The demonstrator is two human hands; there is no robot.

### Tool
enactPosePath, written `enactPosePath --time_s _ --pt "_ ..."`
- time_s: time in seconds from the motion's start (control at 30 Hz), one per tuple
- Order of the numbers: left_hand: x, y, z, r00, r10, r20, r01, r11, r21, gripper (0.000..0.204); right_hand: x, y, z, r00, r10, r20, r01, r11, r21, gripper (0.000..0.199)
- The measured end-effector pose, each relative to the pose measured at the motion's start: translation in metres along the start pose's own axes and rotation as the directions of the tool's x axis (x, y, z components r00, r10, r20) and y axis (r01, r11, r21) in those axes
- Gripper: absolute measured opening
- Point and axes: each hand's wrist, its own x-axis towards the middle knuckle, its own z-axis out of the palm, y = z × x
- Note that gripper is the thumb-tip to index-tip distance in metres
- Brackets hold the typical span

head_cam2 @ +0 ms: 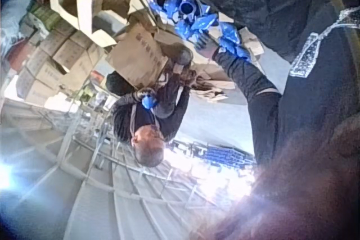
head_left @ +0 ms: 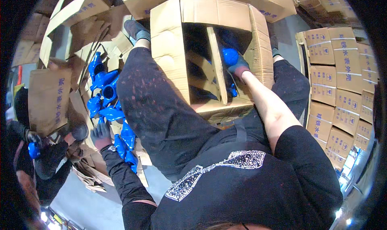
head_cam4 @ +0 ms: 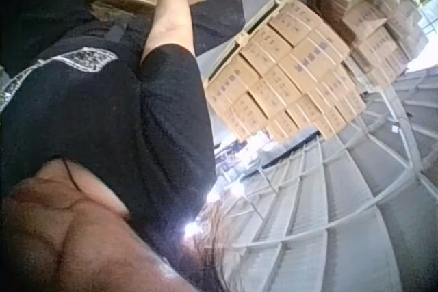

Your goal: Unpack blue metal or plastic industrial components from boxes and organize them on the floor.

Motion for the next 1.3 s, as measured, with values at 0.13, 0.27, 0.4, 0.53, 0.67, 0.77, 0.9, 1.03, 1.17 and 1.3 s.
enactPosePath --time_s 0.13,0.27,0.4,0.53,0.67,0.77,0.9,1.03,1.17,1.3 --pt "0.068 0.204 0.15 0.959 0.031 0.283 0.143 0.808 -0.571 0.04 0.025 0.058 -0.018 1.0 0.006 0.015 -0.001 0.947 -0.322 0.069" --pt "0.05 0.401 0.204 0.959 0.15 0.239 0.148 0.455 -0.878 0.036 0.017 0.055 -0.02 0.979 -0.197 0.043 0.2 0.976 -0.091 0.071" --pt "0.028 0.493 0.281 0.939 0.05 0.34 0.288 0.425 -0.858 0.03 -0.003 0.028 -0.043 0.977 -0.202 0.069 0.206 0.977 -0.05 0.06" --pt "-0.019 0.498 0.344 0.825 0.124 0.551 0.421 0.515 -0.746 0.028 -0.066 -0.018 -0.091 0.994 -0.055 0.099 -0.013 0.816 0.577 0.041" --pt "-0.084 0.474 0.385 0.712 0.001 0.702 0.541 0.636 -0.55 0.032 -0.132 -0.046 -0.145 0.984 0.027 0.178 -0.145 0.707 0.692 0.029" --pt "-0.126 0.494 0.388 0.188 0.131 0.973 0.919 0.326 -0.222 0.038 -0.176 -0.054 -0.148 0.97 -0.15 0.189 -0.107 0.435 0.894 0.013" --pt "-0.155 0.511 0.363 0.267 0.202 0.942 0.893 0.316 -0.321 0.042 -0.212 -0.059 -0.128 0.873 -0.381 0.304 -0.276 0.129 0.953 0.026" --pt "-0.188 0.464 0.313 0.65 0.27 0.71 0.294 0.772 -0.563 0.034 -0.241 -0.058 -0.122 0.819 -0.239 0.521 -0.5 0.147 0.853 0.021" --pt "-0.184 0.464 0.266 0.315 -0.154 0.936 0.91 0.328 -0.252 0.02 -0.266 -0.043 -0.151 0.871 0.064 0.486 -0.471 0.387 0.793 0.022" --pt "-0.181 0.454 0.258 0.212 0.087 0.973 0.977 0.008 -0.214 0.022 -0.258 -0.029 -0.15 0.814 -0.212 0.54 -0.534 0.091 0.84 0.014"
